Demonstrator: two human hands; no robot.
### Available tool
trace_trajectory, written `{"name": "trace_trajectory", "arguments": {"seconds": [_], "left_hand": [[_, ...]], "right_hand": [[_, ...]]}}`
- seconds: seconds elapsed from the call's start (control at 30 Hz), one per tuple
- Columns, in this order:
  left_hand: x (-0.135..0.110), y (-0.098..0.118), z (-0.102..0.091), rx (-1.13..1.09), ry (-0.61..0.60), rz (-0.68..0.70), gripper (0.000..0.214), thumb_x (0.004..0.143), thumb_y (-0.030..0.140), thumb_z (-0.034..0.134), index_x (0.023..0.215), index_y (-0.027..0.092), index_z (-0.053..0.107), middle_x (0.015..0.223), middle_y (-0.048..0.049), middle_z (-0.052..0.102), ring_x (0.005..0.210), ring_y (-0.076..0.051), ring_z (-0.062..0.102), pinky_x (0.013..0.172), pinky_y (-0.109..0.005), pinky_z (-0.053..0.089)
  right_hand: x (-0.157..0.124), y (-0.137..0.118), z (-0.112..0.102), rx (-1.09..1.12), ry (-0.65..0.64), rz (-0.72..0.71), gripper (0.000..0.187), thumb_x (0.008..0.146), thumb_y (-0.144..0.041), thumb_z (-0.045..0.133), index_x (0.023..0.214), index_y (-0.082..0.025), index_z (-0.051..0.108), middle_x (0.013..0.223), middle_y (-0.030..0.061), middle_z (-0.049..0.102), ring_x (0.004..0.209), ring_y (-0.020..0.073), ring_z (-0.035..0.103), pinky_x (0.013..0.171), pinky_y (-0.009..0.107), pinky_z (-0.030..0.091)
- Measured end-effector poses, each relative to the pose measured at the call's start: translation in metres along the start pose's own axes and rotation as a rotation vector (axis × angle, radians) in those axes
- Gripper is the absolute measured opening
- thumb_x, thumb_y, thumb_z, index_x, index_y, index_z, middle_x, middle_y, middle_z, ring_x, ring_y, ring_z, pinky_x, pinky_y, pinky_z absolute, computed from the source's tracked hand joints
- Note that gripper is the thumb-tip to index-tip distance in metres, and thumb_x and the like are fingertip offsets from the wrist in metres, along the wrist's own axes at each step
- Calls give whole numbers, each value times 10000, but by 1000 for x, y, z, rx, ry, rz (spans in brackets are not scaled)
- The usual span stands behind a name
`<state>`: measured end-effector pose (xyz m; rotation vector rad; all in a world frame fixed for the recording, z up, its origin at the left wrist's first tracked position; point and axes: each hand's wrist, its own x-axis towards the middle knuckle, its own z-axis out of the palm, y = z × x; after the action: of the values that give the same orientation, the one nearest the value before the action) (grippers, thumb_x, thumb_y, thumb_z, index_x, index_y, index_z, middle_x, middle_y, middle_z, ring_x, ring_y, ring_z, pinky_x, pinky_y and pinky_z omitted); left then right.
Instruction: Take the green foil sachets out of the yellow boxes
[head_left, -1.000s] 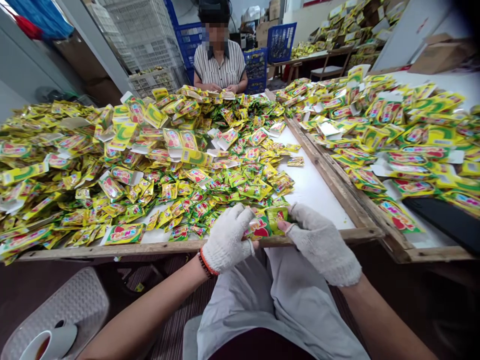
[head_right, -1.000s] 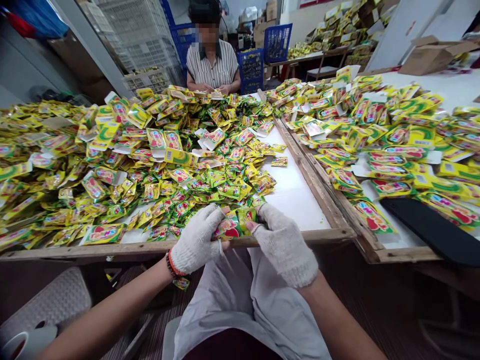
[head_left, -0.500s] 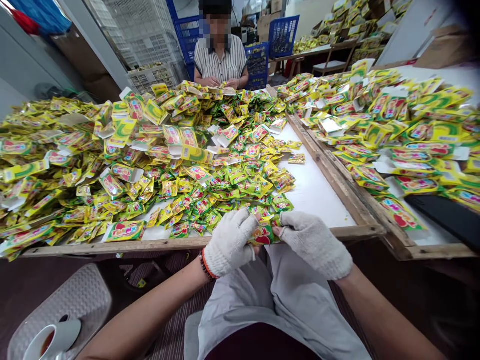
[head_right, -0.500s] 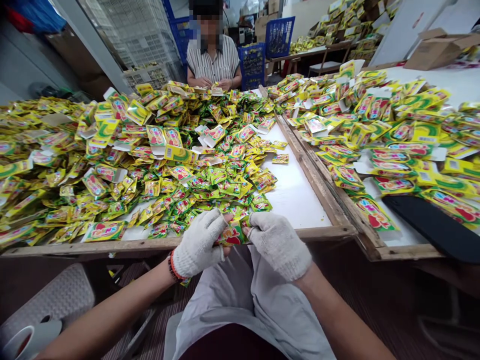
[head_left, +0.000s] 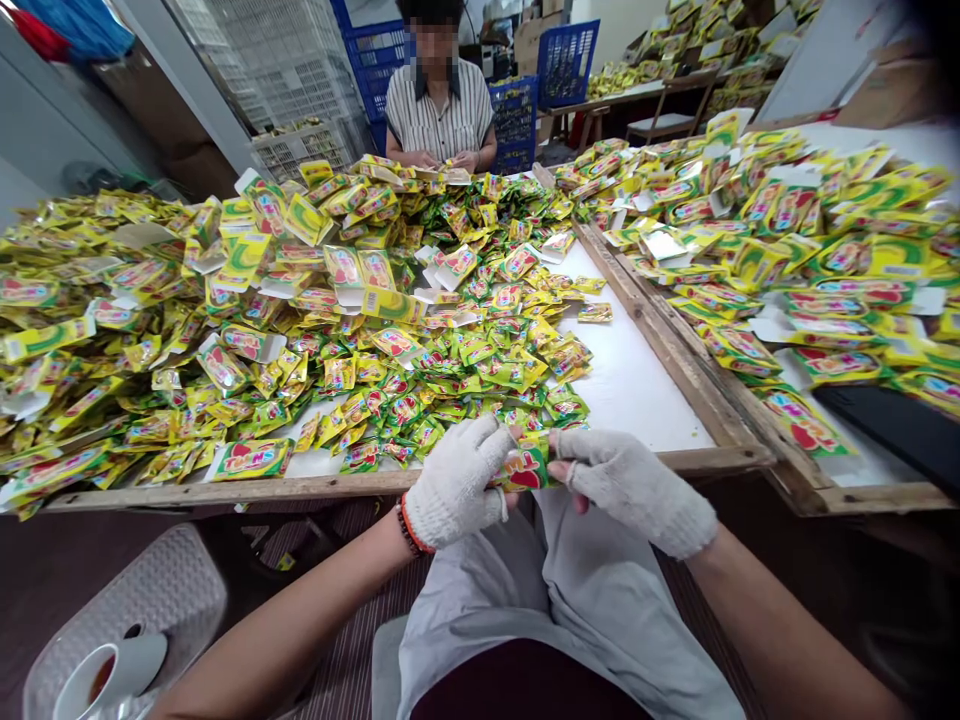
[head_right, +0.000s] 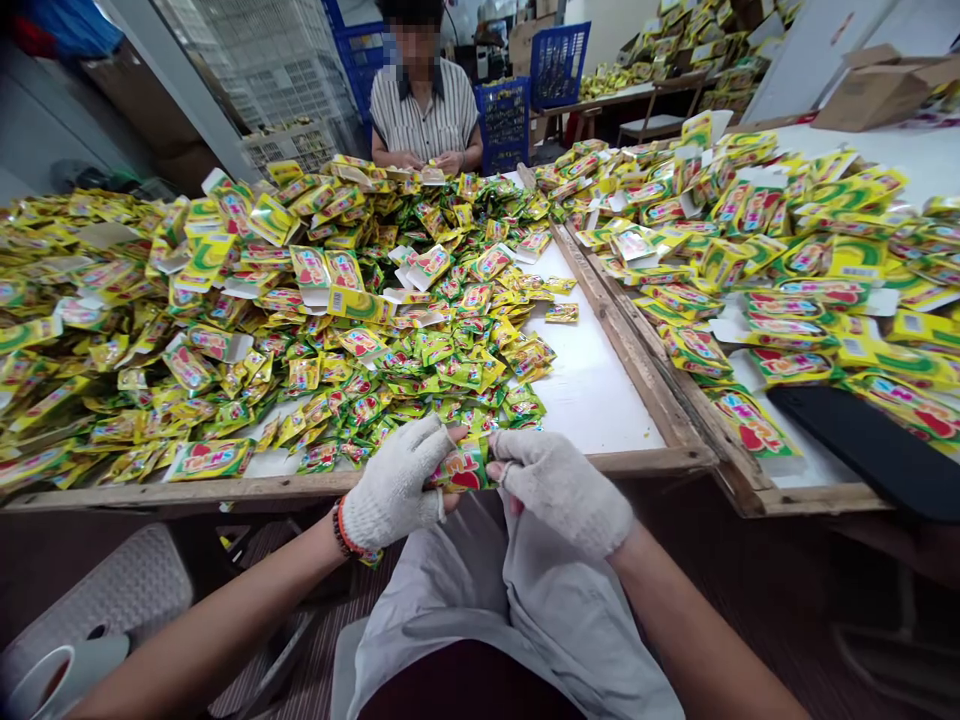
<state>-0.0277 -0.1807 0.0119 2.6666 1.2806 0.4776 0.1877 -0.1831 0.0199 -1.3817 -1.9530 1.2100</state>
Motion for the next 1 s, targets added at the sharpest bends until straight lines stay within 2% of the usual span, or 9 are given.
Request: {"name": "trace_trajectory", "arguments": {"seconds": [0.1,0.3,0.37,0.47,0.6,0.73,0.83,0.93,1.0], "left_hand": [[1,0,-3,27,27,-20,658,683,299,642,1295,165,441,1139,-129,523,1025,-285,513,860,-414,460],[5,11,0,-70,-5,68,587,697,257,650,1257,176,493,1095,-123,545,1003,-280,532,847,-417,471],[3,11,-1,-201,89,46,640,711,323,689,1291,177,462,1154,-133,525,1078,-285,515,911,-421,452],[-1,8,-5,-484,225,-148,752,719,422,717,1345,180,379,1244,-134,506,1141,-275,508,969,-404,431],[-5,3,-8,-852,33,-374,427,827,438,604,1147,166,528,1041,-71,632,930,-201,611,806,-308,499],[-4,2,-9,-865,17,-408,334,803,402,643,1024,157,591,967,-43,649,881,-184,608,769,-279,488],[0,6,-11,-885,0,-378,379,804,419,638,1067,152,580,1006,-59,643,900,-189,608,776,-284,495],[4,4,-19,-859,70,-349,549,772,437,670,1213,165,489,1129,-91,605,938,-195,604,782,-286,503],[8,-7,-27,-792,137,-349,570,782,436,657,1241,165,456,1157,-102,588,913,-181,604,762,-276,503]], "right_hand": [[-7,-1,-3,248,-86,90,302,867,-354,475,1020,-148,634,500,-24,584,448,105,509,454,213,351],[-11,-2,11,327,-276,76,346,882,-439,458,831,-138,621,465,9,600,401,93,459,437,210,355],[-11,-1,13,381,-232,74,346,895,-449,444,863,-144,603,469,-2,590,408,92,460,435,204,346],[-10,0,13,439,-113,96,335,906,-453,436,840,-157,578,471,-14,578,414,85,439,433,197,328],[-9,2,15,349,-52,88,334,905,-437,438,738,-174,559,478,-10,582,443,93,460,449,208,337],[-4,4,18,142,140,56,237,847,-375,529,713,-182,561,517,-35,557,458,87,465,476,217,359],[4,7,13,75,118,68,244,799,-388,591,671,-186,544,494,-46,525,420,80,431,442,223,334],[12,12,-12,226,122,122,278,786,-411,616,642,-192,523,424,-56,474,395,79,408,412,217,303],[18,13,-42,448,348,56,231,782,-378,630,677,-199,528,519,-41,546,440,73,448,438,211,333]]}}
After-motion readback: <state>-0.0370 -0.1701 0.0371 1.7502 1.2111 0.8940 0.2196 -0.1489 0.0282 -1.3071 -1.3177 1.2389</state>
